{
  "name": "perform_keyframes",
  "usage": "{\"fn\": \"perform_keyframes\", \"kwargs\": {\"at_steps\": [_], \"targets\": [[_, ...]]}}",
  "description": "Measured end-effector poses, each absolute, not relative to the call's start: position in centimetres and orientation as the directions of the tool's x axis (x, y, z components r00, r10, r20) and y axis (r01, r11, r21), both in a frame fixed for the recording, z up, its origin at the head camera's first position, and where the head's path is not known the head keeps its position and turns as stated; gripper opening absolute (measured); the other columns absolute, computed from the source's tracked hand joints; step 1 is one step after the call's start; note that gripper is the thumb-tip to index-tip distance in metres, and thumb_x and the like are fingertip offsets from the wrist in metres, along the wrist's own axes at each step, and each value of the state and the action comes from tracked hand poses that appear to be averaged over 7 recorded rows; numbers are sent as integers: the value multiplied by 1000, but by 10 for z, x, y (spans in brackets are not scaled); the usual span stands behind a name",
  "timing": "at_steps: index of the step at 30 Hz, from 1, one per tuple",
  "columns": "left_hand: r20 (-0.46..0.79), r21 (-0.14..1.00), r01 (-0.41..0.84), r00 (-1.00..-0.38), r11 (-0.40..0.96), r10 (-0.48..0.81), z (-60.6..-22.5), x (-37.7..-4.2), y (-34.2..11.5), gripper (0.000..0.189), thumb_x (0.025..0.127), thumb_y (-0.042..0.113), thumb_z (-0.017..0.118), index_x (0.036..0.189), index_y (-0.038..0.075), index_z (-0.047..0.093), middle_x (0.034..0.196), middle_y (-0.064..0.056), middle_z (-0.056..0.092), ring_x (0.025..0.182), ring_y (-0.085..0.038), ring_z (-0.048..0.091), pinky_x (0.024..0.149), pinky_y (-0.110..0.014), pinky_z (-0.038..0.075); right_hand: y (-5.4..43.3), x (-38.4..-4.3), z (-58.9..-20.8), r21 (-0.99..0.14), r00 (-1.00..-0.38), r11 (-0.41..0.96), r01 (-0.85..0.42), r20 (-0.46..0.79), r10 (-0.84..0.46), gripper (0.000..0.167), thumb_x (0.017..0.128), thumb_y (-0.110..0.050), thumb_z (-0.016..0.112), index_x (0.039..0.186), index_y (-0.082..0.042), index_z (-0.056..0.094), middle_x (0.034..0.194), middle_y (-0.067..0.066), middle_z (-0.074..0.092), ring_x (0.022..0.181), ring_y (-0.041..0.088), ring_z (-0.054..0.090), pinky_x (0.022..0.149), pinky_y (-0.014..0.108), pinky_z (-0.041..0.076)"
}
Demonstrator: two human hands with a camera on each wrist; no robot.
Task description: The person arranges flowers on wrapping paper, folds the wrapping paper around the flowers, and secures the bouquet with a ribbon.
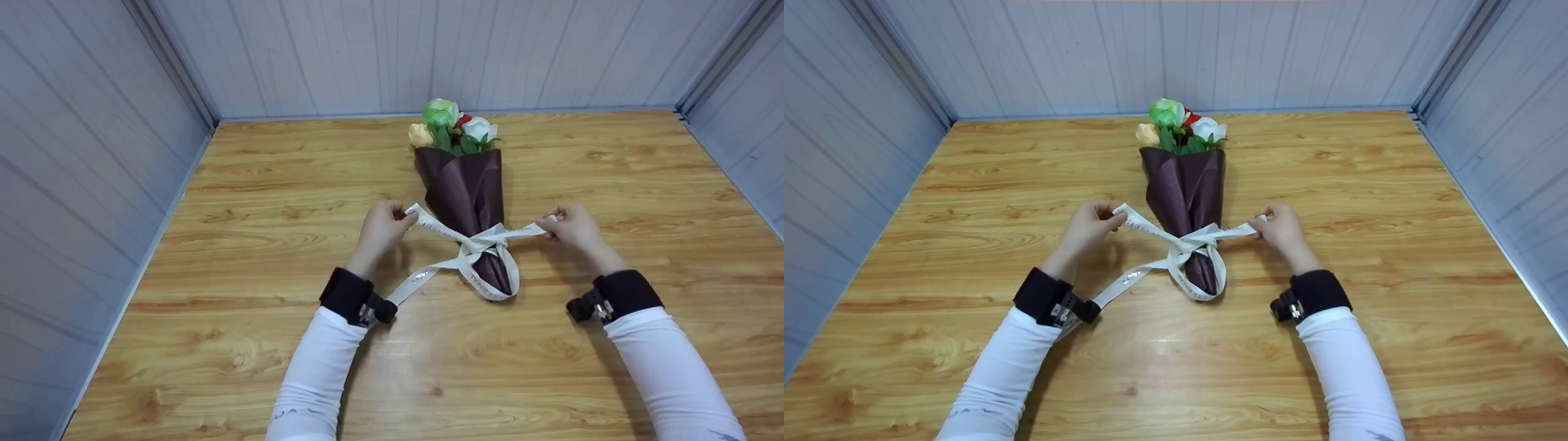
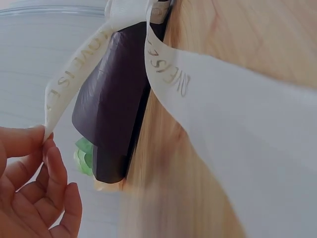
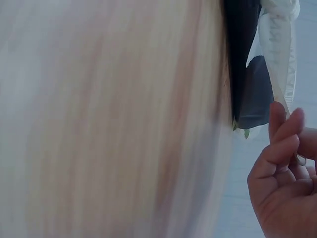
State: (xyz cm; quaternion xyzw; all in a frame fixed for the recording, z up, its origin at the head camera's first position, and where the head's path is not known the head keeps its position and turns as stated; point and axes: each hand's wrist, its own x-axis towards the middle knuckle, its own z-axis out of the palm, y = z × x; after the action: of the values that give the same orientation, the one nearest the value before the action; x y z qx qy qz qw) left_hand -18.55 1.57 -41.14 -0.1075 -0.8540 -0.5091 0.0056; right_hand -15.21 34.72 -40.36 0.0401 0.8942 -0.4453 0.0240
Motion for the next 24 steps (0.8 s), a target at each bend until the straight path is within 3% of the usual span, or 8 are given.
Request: {"fn": "perform_keyframes", "kwargs": {"at_steps": [6,24], "targets": [[94,855,166,-981,492,167,-416,-175,11,25,88,13,63,66,11,50,68,3,46,67,-13,45,64,-24,37,366,-147,-408,-722,-994,685,97,-105,30,22,92,-10,58,98,10,55,56,-11,53,53,0,51,48,15,39],[4,848,72,-992,526,128,-425,-151,8,28,91,15,59,67,13,45,66,2,44,63,-13,44,59,-24,36,388,-136,-413,-697,-988,704,135,-152,39,18,93,-11,56,96,6,51,60,-8,52,54,1,49,49,18,39]]}}
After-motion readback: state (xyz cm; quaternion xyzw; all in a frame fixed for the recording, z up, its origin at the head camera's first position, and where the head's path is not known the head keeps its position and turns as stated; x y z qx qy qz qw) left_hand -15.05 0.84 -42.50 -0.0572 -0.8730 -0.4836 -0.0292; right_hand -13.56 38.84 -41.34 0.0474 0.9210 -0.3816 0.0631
